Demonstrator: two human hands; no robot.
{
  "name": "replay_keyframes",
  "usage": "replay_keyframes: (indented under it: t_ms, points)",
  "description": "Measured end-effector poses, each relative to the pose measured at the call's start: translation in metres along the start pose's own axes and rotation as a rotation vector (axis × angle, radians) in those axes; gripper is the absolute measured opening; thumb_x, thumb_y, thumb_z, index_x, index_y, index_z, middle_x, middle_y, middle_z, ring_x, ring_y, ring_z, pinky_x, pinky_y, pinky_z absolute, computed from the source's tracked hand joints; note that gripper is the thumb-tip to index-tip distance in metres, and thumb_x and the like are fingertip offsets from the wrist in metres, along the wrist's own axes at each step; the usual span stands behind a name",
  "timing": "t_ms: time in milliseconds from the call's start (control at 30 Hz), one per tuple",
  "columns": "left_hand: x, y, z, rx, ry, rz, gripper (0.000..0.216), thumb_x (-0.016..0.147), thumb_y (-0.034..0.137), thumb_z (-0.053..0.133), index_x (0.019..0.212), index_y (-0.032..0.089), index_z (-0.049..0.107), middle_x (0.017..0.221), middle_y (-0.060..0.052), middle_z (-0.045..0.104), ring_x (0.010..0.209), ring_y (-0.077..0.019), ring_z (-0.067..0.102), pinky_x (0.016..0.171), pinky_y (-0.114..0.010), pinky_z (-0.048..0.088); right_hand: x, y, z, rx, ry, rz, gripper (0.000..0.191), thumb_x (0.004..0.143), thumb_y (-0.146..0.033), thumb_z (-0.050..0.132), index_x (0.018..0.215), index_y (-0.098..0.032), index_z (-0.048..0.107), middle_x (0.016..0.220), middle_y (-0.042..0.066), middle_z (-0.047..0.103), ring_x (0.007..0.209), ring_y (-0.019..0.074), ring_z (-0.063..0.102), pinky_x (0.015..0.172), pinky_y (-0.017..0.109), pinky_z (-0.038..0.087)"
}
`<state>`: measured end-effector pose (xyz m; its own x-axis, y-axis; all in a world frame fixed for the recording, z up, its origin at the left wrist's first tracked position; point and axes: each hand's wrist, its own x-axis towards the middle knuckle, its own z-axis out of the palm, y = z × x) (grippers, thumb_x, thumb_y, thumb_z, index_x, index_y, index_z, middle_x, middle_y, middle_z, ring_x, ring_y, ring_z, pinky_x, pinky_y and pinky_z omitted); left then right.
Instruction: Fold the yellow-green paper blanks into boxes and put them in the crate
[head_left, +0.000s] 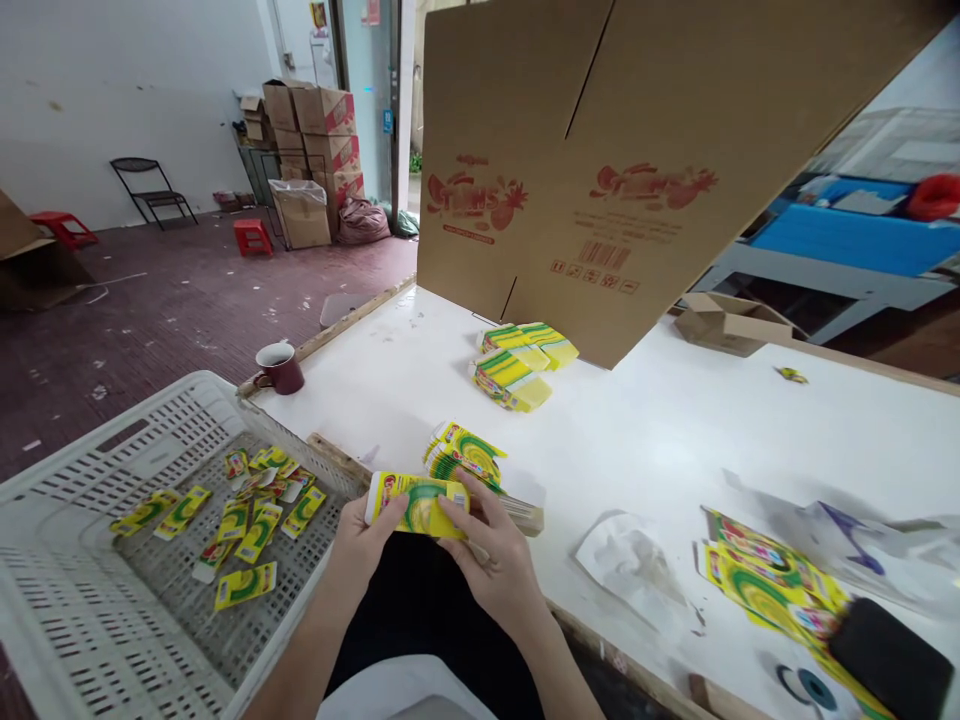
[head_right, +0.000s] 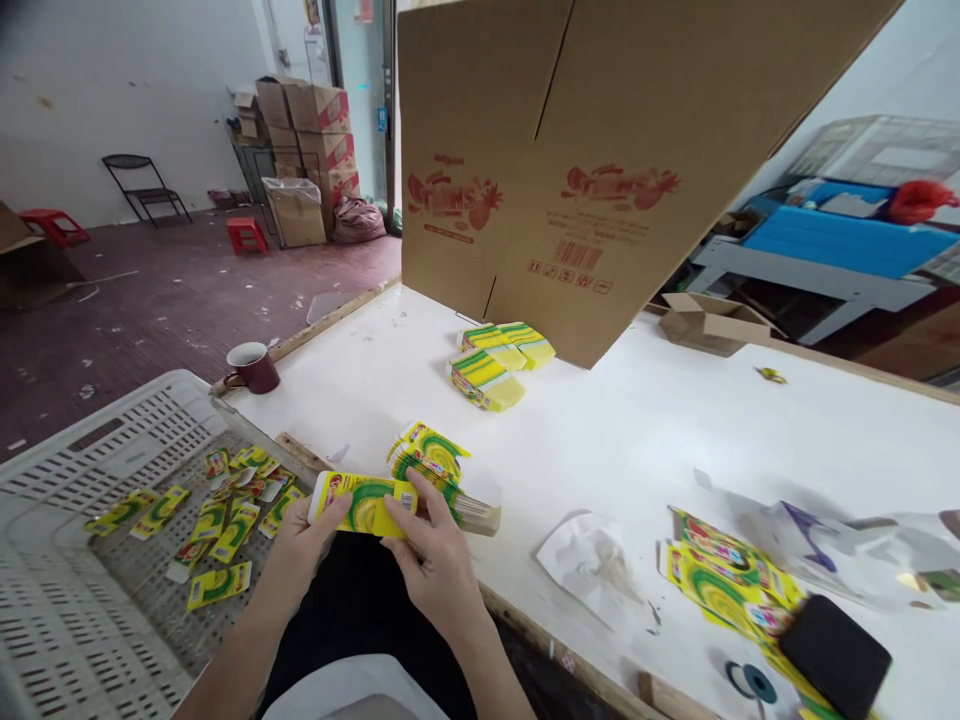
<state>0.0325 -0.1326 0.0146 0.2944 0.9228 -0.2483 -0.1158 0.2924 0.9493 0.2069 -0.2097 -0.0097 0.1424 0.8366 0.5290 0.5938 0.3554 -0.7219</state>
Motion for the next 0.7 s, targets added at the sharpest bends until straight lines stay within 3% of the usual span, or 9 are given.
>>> replay_keyframes:
  t_ms: [233,367,500,700]
  points:
    - [-0.002,0.001,0.003,-0.063,0.029,-0.048,0.039,0.072,0.049,0.083,0.082,0.012,0.078,0.073,-0.006,0.072,0.065,-0.0176,0.066,0.065,-0.025,0.053,0.001,-0.01,-0.017,0.018,-0.208,-0.01,0.041,0.089,-0.011,0.06,0.125,-0.028,0.069,0.14,0.013,0.053,0.115,0.0217,0.064,0.095,0.037,0.059]
    - [0.0,-0.002,0.001,-0.003,0.038,-0.053,0.041,0.07,0.051,0.084,0.08,0.011,0.078,0.072,-0.007,0.072,0.066,-0.0183,0.066,0.064,-0.025,0.054,-0.002,-0.008,-0.014,-0.014,-0.154,-0.004,0.04,0.089,-0.011,0.059,0.124,-0.028,0.069,0.141,0.014,0.053,0.114,0.0223,0.065,0.093,0.037,0.06]
    - [0.003,-0.005,-0.002,0.062,0.047,-0.016,0.041,0.072,0.052,0.082,0.075,0.011,0.077,0.073,-0.007,0.072,0.066,-0.0184,0.065,0.065,-0.026,0.053,-0.004,-0.005,-0.007,-0.06,-0.08,-0.027,0.048,0.091,-0.011,0.058,0.136,-0.028,0.061,0.148,0.014,0.05,0.123,0.0232,0.061,0.099,0.038,0.057]
    - [0.006,-0.006,-0.005,-0.06,0.016,-0.077,0.041,0.07,0.048,0.085,0.086,0.011,0.079,0.078,-0.01,0.075,0.068,-0.0205,0.069,0.07,-0.029,0.057,0.001,-0.007,-0.016,0.034,-0.151,-0.023,0.04,0.095,-0.017,0.056,0.132,-0.029,0.064,0.145,0.011,0.052,0.122,0.0212,0.062,0.099,0.034,0.057]
